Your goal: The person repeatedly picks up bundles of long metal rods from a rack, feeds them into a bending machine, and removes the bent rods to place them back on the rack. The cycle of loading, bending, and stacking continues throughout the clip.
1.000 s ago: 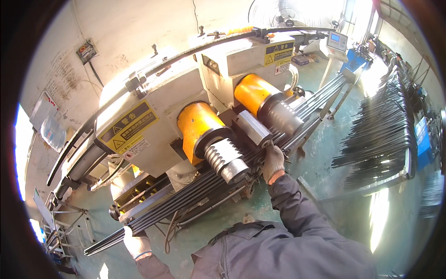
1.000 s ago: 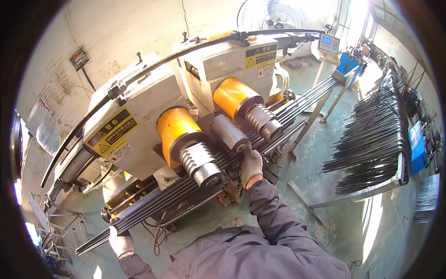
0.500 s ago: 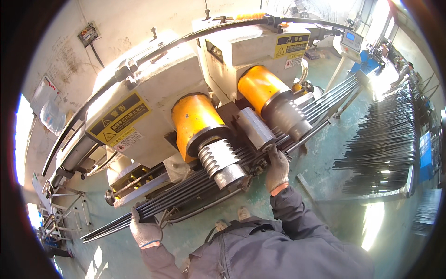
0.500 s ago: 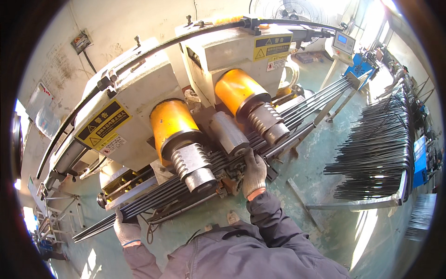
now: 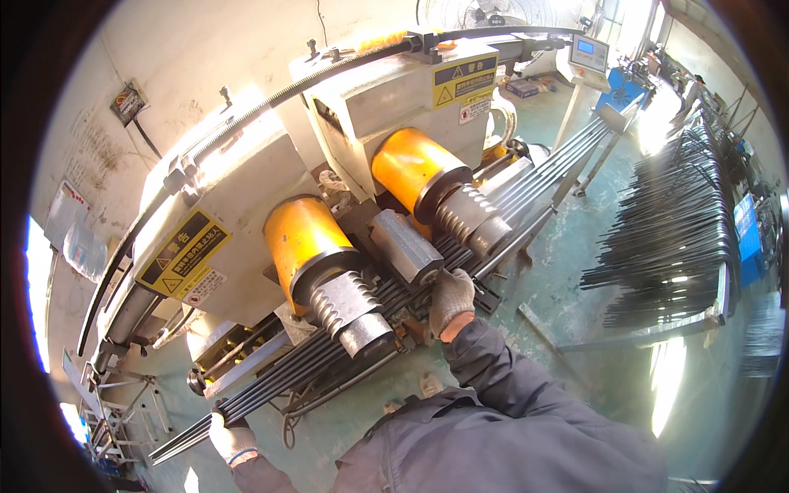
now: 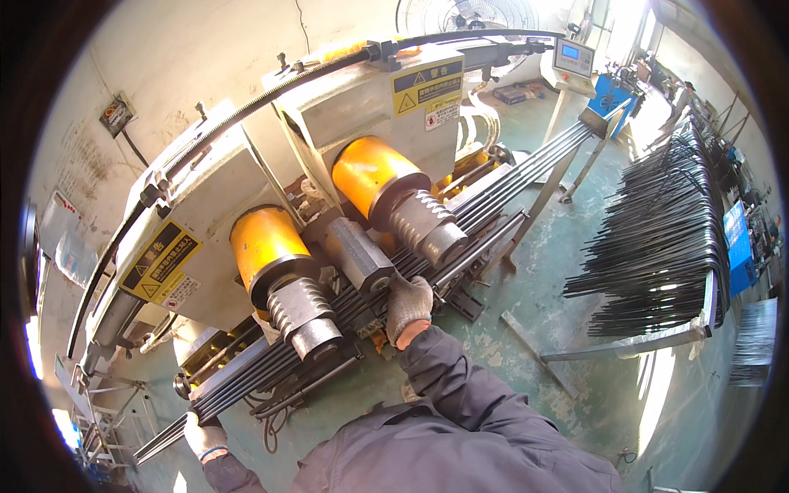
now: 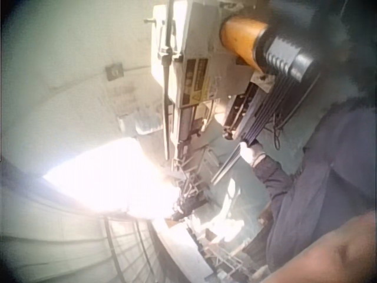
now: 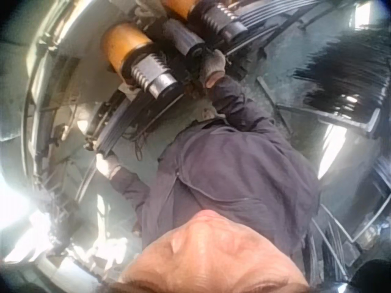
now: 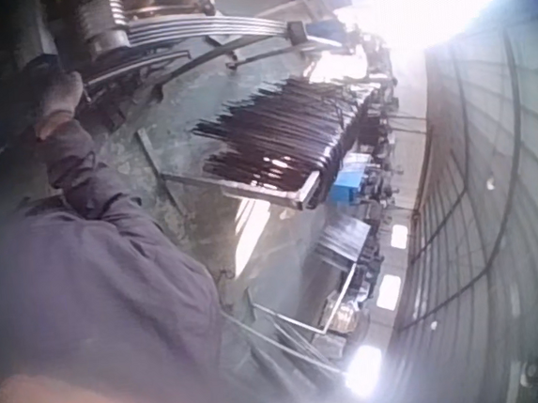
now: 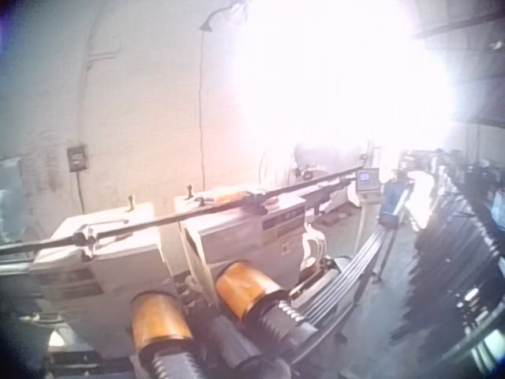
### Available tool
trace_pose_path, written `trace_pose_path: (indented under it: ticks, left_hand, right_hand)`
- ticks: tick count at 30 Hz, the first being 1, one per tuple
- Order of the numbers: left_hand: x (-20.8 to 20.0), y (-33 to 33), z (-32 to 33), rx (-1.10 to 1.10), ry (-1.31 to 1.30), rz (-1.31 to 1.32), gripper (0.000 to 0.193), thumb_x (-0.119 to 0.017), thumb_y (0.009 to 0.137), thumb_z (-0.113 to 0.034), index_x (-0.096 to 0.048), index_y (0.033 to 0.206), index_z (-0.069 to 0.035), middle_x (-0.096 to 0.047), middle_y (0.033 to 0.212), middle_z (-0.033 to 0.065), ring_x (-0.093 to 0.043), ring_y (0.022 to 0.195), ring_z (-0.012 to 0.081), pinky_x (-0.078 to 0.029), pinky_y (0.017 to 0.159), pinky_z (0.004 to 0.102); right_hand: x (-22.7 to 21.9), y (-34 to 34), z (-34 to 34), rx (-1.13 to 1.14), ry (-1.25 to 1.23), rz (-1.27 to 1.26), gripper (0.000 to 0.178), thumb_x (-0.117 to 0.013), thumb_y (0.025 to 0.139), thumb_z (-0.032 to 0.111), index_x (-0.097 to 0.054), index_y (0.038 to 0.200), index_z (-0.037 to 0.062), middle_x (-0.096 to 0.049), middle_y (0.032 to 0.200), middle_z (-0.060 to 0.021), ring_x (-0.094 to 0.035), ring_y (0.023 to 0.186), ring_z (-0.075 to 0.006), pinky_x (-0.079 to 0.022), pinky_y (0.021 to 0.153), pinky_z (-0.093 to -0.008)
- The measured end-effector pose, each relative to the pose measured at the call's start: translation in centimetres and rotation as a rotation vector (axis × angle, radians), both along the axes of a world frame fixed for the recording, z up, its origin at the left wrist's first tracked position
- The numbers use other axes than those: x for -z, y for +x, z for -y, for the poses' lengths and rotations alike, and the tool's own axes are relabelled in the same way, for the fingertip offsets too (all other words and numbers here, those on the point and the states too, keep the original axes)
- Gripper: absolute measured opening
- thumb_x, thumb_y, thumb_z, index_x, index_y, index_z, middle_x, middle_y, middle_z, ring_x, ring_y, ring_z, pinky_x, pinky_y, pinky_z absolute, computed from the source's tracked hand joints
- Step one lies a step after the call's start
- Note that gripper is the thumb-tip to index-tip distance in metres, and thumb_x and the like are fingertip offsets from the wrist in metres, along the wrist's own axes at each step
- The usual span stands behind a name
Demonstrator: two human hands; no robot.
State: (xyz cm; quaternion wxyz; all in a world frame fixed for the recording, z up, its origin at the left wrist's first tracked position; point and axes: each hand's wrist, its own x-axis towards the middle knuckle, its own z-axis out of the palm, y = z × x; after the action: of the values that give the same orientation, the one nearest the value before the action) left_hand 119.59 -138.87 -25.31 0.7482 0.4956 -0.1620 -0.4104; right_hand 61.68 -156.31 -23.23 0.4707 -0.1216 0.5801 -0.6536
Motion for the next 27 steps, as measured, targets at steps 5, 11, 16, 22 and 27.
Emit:
trace_pose_path:
  ticks: [5,11,16,22,27]
  left_hand:
    - [-1.3,-5.5,1.5,0.061,-0.058,-0.043,0.038,-0.062,0.119,-0.024,-0.071,0.142,0.005,-0.076,0.137,0.0165,-0.072,0.125,0.0277,-0.055,0.115,0.0435]
    - [-4.2,-14.6,2.9,0.073,-0.005,-0.245,0.043,-0.064,0.117,-0.03,-0.068,0.146,0.003,-0.074,0.143,0.0152,-0.07,0.134,0.0302,-0.053,0.121,0.0463]
    - [-6.1,-17.8,2.7,0.085,0.009,-0.316,0.049,-0.052,0.121,-0.036,-0.064,0.151,0.0,-0.07,0.149,0.0189,-0.064,0.139,0.0364,-0.046,0.126,0.0543]
    - [-4.9,-8.5,-0.8,0.009,-0.267,-0.463,0.04,-0.063,0.115,-0.025,-0.065,0.145,0.003,-0.071,0.145,0.0208,-0.065,0.137,0.039,-0.048,0.125,0.055]
    - [-4.9,5.5,-6.5,-0.136,-0.32,-0.352,0.038,-0.06,0.116,-0.026,-0.063,0.142,0.002,-0.072,0.142,0.0196,-0.067,0.135,0.0381,-0.05,0.124,0.0544]
  right_hand:
    - [0.1,0.1,0.0,0.003,0.045,-0.034,0.026,-0.061,0.11,0.021,-0.073,0.096,0.0037,-0.07,0.079,-0.0038,-0.065,0.062,-0.0189,-0.05,0.058,-0.0391]
    - [-0.7,-0.2,-1.1,-0.072,0.007,-0.059,0.029,-0.07,0.111,0.026,-0.069,0.094,0.0017,-0.063,0.084,-0.0007,-0.055,0.07,-0.0112,-0.048,0.064,-0.038]
    - [3.8,-3.5,-3.1,-0.152,-0.389,-1.58,0.038,-0.061,0.093,0.012,-0.074,0.126,-0.0008,-0.077,0.11,-0.018,-0.072,0.106,-0.0406,-0.057,0.092,-0.0498]
    - [7.7,-4.9,-7.0,-0.163,-0.148,-0.485,0.058,-0.058,0.118,0.025,-0.051,0.166,-0.0067,-0.059,0.168,-0.0215,-0.058,0.155,-0.03,-0.043,0.13,-0.0406]
    - [12.1,-4.0,-13.0,-0.066,0.322,-0.37,0.055,-0.073,0.109,0.051,-0.076,0.121,-0.0033,-0.076,0.112,-0.0073,-0.066,0.102,-0.0196,-0.048,0.088,-0.0342]
